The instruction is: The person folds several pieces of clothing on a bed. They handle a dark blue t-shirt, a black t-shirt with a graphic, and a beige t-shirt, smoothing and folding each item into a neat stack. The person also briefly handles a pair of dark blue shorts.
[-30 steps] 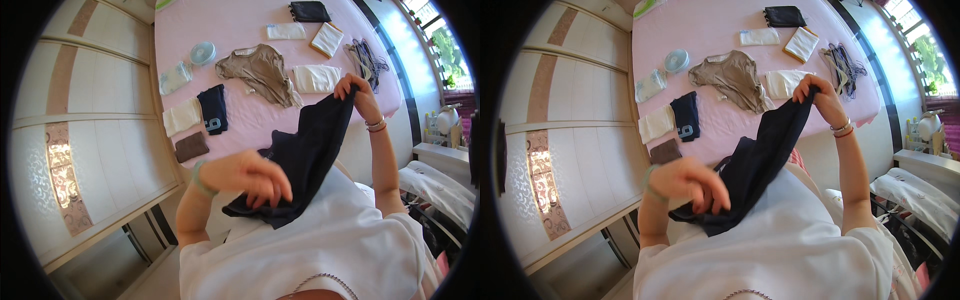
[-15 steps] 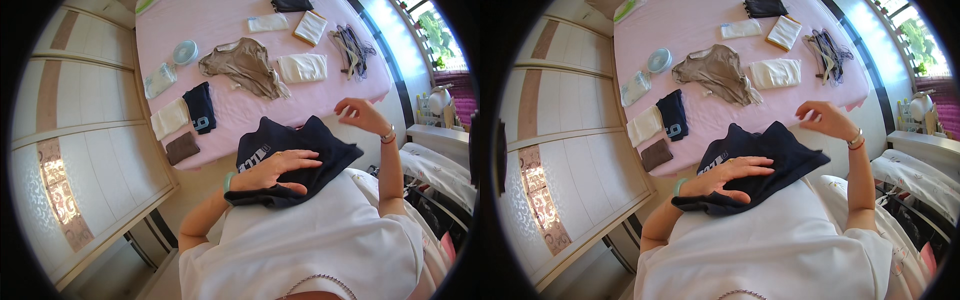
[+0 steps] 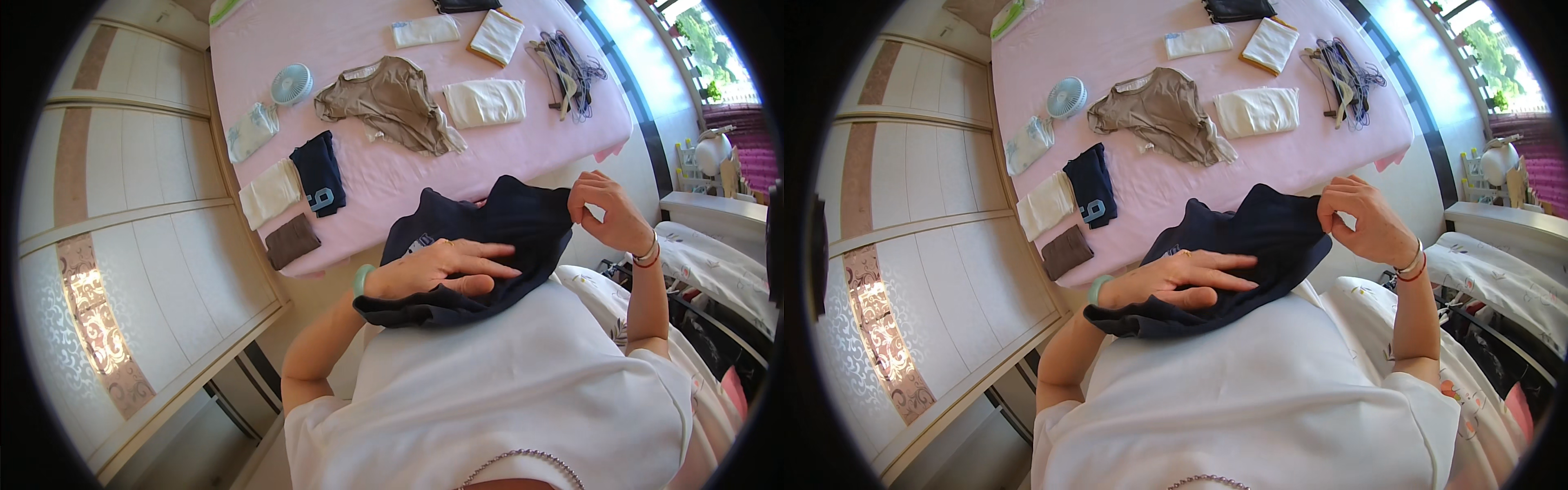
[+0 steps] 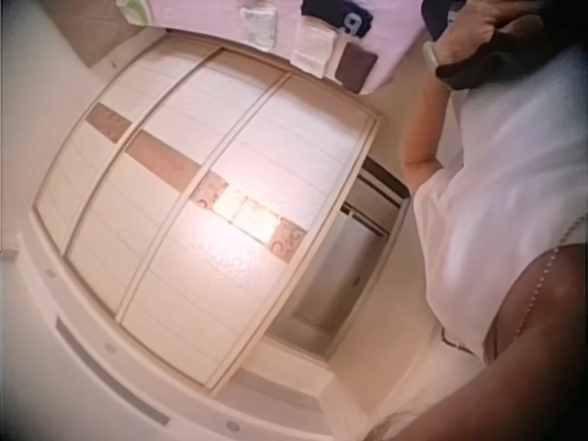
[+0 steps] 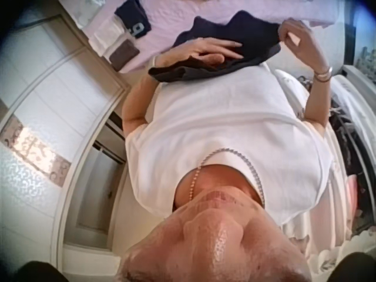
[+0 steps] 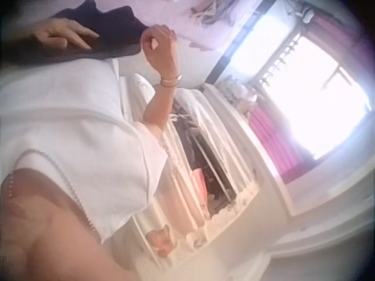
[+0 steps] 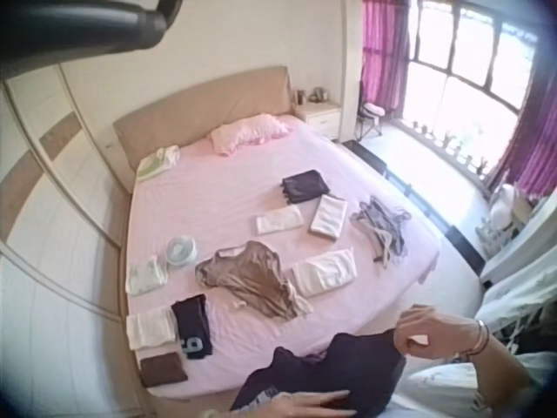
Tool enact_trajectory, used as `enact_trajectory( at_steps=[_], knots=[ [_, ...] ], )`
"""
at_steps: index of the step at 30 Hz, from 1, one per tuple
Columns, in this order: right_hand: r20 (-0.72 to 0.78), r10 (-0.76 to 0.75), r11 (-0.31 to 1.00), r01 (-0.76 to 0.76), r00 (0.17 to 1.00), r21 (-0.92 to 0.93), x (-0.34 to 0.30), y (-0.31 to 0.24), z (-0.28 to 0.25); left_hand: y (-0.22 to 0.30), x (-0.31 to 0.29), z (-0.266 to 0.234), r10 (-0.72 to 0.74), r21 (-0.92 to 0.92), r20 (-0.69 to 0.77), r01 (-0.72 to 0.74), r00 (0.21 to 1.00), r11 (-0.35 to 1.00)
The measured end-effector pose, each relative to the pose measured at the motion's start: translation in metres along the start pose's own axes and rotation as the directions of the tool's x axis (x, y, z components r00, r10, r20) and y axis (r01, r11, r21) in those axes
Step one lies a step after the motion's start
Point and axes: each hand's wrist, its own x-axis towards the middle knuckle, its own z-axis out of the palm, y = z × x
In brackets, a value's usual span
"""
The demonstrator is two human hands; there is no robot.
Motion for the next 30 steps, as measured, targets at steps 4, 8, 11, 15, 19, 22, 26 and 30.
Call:
enact_trajectory(
  at_steps=[4, 8, 11, 15, 19, 22, 26, 30],
  knots=[
    [0.032, 0.036, 0.992, -0.032, 0.999, -0.121, 0.008, 0.009, 0.014, -0.011, 0.008, 0.019, -0.011, 0.376, -0.094, 0.046, 0.995, 0.926],
    [0.201, 0.163, 0.986, -0.168, 0.966, 0.007, 0.006, 0.015, 0.023, -0.013, 0.007, 0.016, -0.095, 0.324, -0.056, 0.108, 0.994, 0.940],
    [0.231, 0.133, 0.991, -0.132, 0.964, -0.019, -0.003, 0.016, 0.031, -0.016, 0.007, 0.017, -0.094, 0.334, -0.066, 0.110, 0.993, 0.936],
    [-0.029, 0.096, 0.995, -0.095, 0.995, 0.042, 0.001, 0.035, 0.033, -0.017, 0.011, 0.016, -0.082, 0.329, -0.042, 0.092, 0.996, 0.940],
    [-0.106, 0.049, 0.989, -0.063, 0.993, -0.132, 0.026, 0.016, 0.015, -0.014, 0.013, 0.016, -0.032, 0.276, -0.037, 0.041, 0.999, 0.960],
    [-0.095, -0.011, 0.913, -0.029, 0.995, -0.408, 0.051, 0.005, 0.015, -0.010, 0.015, 0.012, 0.011, 0.196, -0.013, -0.008, 1.000, 0.980],
    [-0.068, -0.072, 0.945, 0.047, 0.995, -0.323, 0.076, -0.015, 0.021, -0.009, 0.014, 0.013, 0.079, -0.162, -0.011, -0.080, 0.997, 0.984],
    [-0.140, -0.402, 0.916, 0.399, 0.905, -0.052, 0.105, -0.034, 0.062, -0.002, 0.011, 0.018, 0.080, -0.334, -0.054, -0.094, 0.995, 0.938]
  ],
)
